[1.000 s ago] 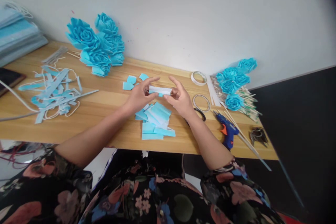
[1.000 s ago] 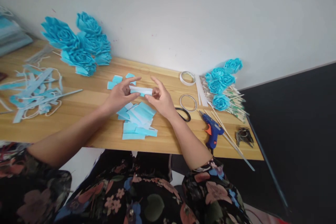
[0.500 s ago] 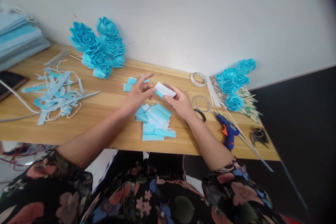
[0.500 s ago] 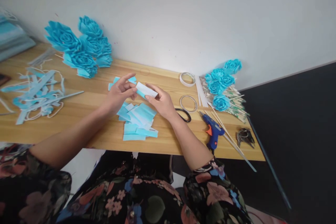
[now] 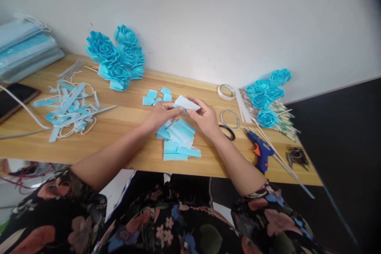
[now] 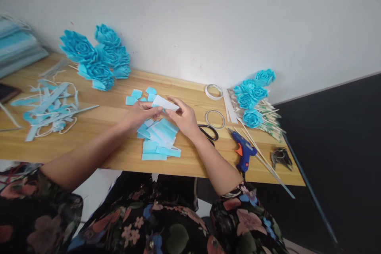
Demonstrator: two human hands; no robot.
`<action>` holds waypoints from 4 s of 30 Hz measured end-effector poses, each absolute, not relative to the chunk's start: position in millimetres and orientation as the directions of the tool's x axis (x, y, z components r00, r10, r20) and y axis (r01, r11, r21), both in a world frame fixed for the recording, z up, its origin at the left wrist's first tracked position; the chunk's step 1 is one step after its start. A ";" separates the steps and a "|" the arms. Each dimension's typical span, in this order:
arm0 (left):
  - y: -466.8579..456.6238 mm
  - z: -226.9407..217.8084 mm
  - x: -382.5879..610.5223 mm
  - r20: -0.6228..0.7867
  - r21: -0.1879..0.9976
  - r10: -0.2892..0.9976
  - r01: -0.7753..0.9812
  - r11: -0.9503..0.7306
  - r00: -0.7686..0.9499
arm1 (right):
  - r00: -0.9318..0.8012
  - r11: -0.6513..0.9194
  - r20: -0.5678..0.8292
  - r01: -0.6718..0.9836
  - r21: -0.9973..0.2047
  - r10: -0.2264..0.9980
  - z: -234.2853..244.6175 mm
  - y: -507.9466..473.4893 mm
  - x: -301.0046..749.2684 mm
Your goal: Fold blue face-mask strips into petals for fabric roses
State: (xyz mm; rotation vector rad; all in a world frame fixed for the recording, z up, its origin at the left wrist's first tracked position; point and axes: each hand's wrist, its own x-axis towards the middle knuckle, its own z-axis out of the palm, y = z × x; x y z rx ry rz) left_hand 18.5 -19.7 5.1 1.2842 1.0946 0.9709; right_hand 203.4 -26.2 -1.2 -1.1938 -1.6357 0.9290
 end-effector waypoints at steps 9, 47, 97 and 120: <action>-18.8 1.4 17.4 -0.069 0.995 0.961 -0.048 0.084 0.268 | -0.144 0.244 0.211 0.273 -0.931 0.967 -5.4 -24.3 205.9; -14.8 -9.7 18.0 -0.082 0.986 0.965 -0.120 0.115 0.249 | -0.086 0.226 0.210 0.259 -0.939 0.974 -0.3 -25.7 207.1; -18.0 1.3 17.7 -0.066 0.995 0.958 -0.059 0.085 0.278 | -0.188 0.397 0.356 0.273 -0.877 0.915 -2.3 -24.6 207.8; -19.5 3.8 16.2 -0.004 0.984 0.956 0.172 -0.049 0.294 | -0.130 0.176 0.156 0.161 -0.971 0.979 3.0 -24.5 206.0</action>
